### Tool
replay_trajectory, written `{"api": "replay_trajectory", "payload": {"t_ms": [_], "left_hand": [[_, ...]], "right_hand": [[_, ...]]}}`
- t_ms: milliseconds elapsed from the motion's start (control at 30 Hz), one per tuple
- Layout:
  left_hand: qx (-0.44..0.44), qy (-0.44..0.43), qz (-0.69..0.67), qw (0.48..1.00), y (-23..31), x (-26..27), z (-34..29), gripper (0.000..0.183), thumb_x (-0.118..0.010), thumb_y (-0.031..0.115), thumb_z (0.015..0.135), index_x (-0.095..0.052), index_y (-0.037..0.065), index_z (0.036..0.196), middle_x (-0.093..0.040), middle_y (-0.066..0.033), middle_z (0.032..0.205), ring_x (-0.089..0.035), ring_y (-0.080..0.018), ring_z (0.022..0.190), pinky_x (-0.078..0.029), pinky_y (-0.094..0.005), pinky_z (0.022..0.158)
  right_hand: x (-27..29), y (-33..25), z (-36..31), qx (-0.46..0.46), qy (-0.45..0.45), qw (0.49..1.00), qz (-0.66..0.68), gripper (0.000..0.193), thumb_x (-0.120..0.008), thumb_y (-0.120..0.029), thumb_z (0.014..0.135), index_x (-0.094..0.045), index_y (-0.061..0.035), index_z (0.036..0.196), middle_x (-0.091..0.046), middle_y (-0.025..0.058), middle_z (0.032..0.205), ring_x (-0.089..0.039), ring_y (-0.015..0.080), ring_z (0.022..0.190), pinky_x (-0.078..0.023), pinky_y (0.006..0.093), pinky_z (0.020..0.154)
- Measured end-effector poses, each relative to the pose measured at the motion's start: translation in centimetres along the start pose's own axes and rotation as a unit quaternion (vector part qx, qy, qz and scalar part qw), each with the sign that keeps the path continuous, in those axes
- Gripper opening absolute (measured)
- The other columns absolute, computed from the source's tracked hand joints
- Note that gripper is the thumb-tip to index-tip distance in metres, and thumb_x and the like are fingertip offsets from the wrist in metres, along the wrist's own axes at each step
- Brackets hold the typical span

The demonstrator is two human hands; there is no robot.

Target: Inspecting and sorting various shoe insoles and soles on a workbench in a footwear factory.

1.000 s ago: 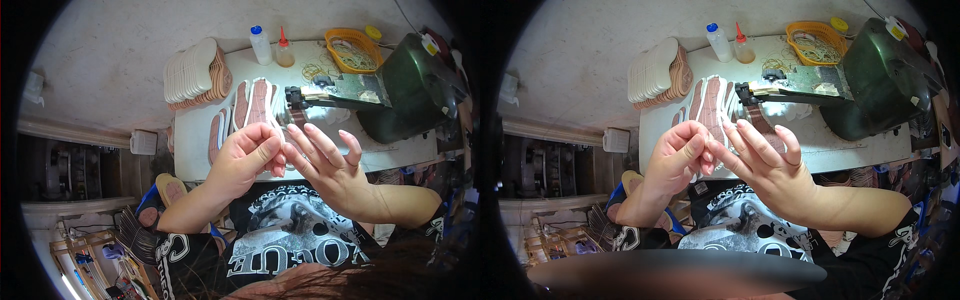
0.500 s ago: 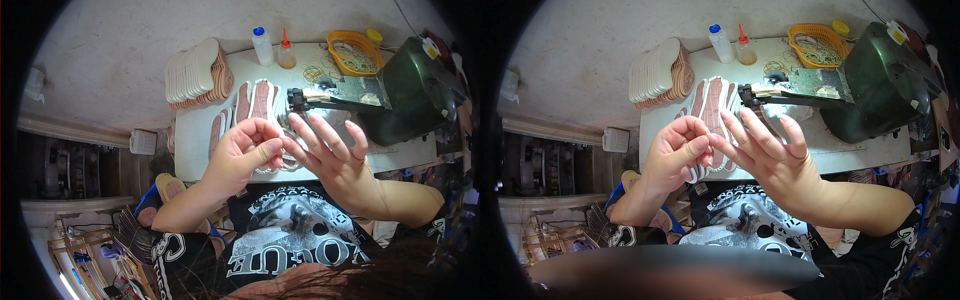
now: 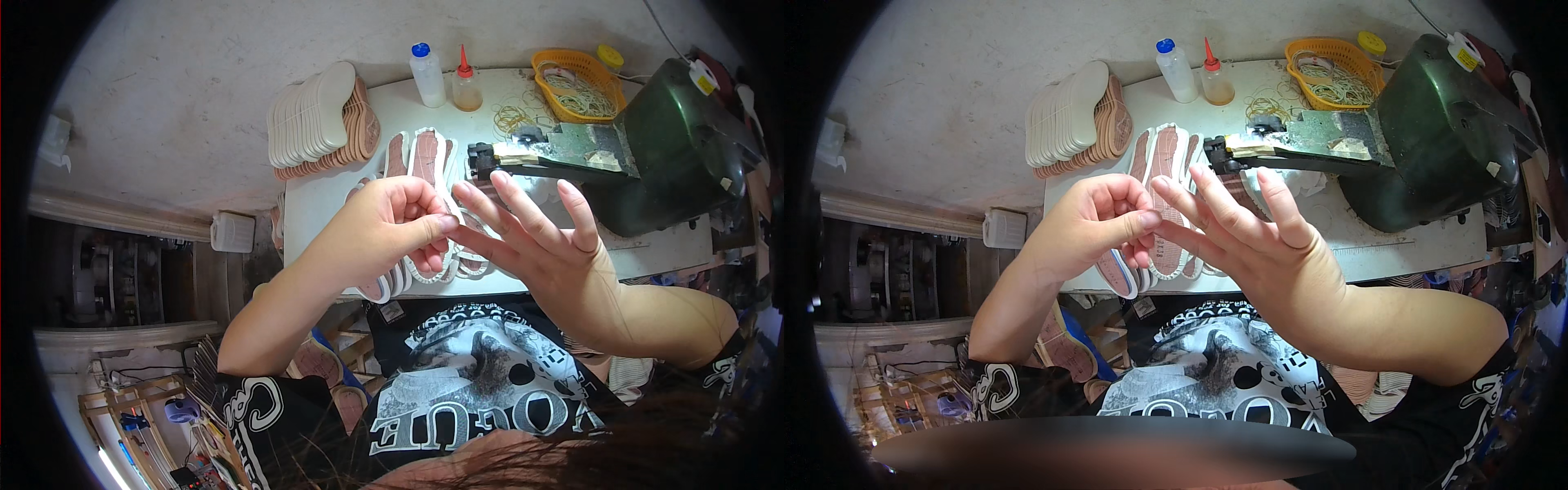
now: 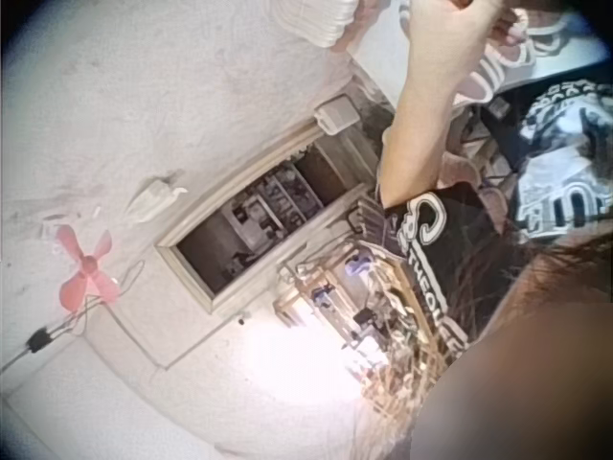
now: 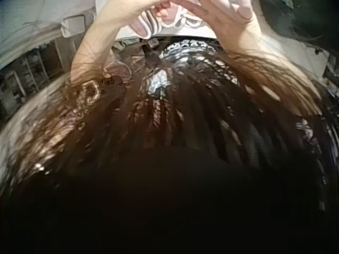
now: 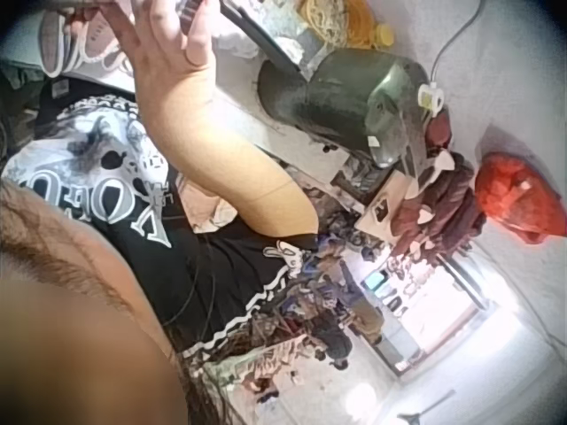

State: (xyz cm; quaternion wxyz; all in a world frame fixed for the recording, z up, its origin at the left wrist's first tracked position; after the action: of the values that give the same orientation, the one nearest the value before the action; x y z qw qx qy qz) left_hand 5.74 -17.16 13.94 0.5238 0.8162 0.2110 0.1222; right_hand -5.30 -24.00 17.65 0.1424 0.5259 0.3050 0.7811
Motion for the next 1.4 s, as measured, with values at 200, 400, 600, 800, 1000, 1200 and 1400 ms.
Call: {"api": "replay_trajectory", "payload": {"t_ms": [200, 400, 600, 800, 1000, 1200, 1400], "left_hand": [[-0.027, -0.014, -0.020, 0.999, 0.7, -0.5, 0.0, 0.015, -0.058, 0.015, 0.092, -0.052, 0.001, 0.090, -0.059, -0.0043, 0.071, -0.058, -0.0083, 0.059, -0.048, -0.0204, 0.055], [-0.091, -0.031, -0.144, 0.985, 1.5, -1.2, -0.8, 0.020, -0.059, 0.022, 0.093, -0.052, 0.002, 0.090, -0.057, -0.0025, 0.071, -0.056, -0.0071, 0.057, -0.046, -0.0181, 0.052], [-0.109, -0.076, -0.301, 0.944, 0.4, -2.3, -0.6, 0.023, -0.058, 0.027, 0.092, -0.048, 0.006, 0.088, -0.053, -0.0016, 0.070, -0.049, -0.0074, 0.054, -0.042, -0.0186, 0.050], [-0.160, -0.046, -0.335, 0.928, 0.4, -2.1, -0.6, 0.019, -0.055, 0.022, 0.094, -0.050, 0.004, 0.092, -0.055, -0.0033, 0.072, -0.054, -0.0110, 0.056, -0.046, -0.0209, 0.053], [-0.171, -0.048, -0.344, 0.922, 0.1, -1.6, -1.0, 0.015, -0.058, 0.015, 0.092, -0.054, 0.002, 0.099, -0.062, -0.0070, 0.081, -0.063, -0.0124, 0.067, -0.053, -0.0224, 0.061], [-0.201, 0.014, -0.244, 0.949, 1.0, -0.9, -1.4, 0.017, -0.064, 0.005, 0.086, -0.055, 0.000, 0.100, -0.063, -0.0087, 0.086, -0.064, -0.0127, 0.069, -0.052, -0.0216, 0.062], [-0.146, 0.071, -0.087, 0.983, 1.4, 0.1, -1.1, 0.014, -0.063, 0.010, 0.088, -0.055, 0.001, 0.095, -0.062, -0.0054, 0.078, -0.060, -0.0097, 0.063, -0.050, -0.0214, 0.057]], "right_hand": [[0.0, 0.3, 0.0, -0.017, 0.009, 0.999, 0.027, 0.074, -0.052, -0.039, 0.074, -0.029, -0.0318, 0.144, -0.024, -0.0040, 0.151, -0.027, 0.0175, 0.135, -0.014, 0.0518, 0.107], [1.2, 1.2, 0.1, -0.084, 0.074, 0.987, 0.116, 0.059, -0.047, -0.032, 0.087, -0.030, -0.0304, 0.143, -0.041, -0.0058, 0.143, -0.038, 0.0136, 0.131, -0.019, 0.0456, 0.107], [1.1, 1.4, 0.2, -0.089, 0.101, 0.979, 0.152, 0.053, -0.048, -0.031, 0.087, -0.038, -0.0305, 0.140, -0.042, -0.0021, 0.143, -0.038, 0.0157, 0.131, -0.015, 0.0465, 0.106], [1.2, 1.8, 0.4, -0.079, 0.091, 0.978, 0.171, 0.053, -0.051, -0.030, 0.086, -0.041, -0.0268, 0.138, -0.043, 0.0011, 0.142, -0.039, 0.0164, 0.130, -0.015, 0.0460, 0.106], [1.1, 1.9, 0.3, -0.086, 0.098, 0.978, 0.161, 0.051, -0.050, -0.030, 0.085, -0.044, -0.0270, 0.136, -0.042, 0.0007, 0.143, -0.039, 0.0165, 0.130, -0.015, 0.0458, 0.106], [1.0, 1.9, 0.2, -0.092, 0.090, 0.982, 0.140, 0.051, -0.049, -0.031, 0.084, -0.044, -0.0290, 0.135, -0.039, -0.0005, 0.145, -0.038, 0.0160, 0.131, -0.015, 0.0460, 0.106], [0.1, 1.4, 0.3, -0.090, 0.089, 0.990, 0.060, 0.063, -0.050, -0.034, 0.080, -0.034, -0.0321, 0.141, -0.033, -0.0057, 0.147, -0.035, 0.0139, 0.132, -0.019, 0.0476, 0.106]]}}
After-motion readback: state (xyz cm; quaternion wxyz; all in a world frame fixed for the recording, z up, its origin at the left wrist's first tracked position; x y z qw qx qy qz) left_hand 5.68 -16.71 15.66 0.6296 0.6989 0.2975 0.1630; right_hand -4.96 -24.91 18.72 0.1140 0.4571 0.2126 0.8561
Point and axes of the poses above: each hand's wrist, its own z-axis towards the middle knuckle, its own x-axis out of the back of the hand, y = z × x, the point moved 9 cm from there along z, towards the middle knuckle
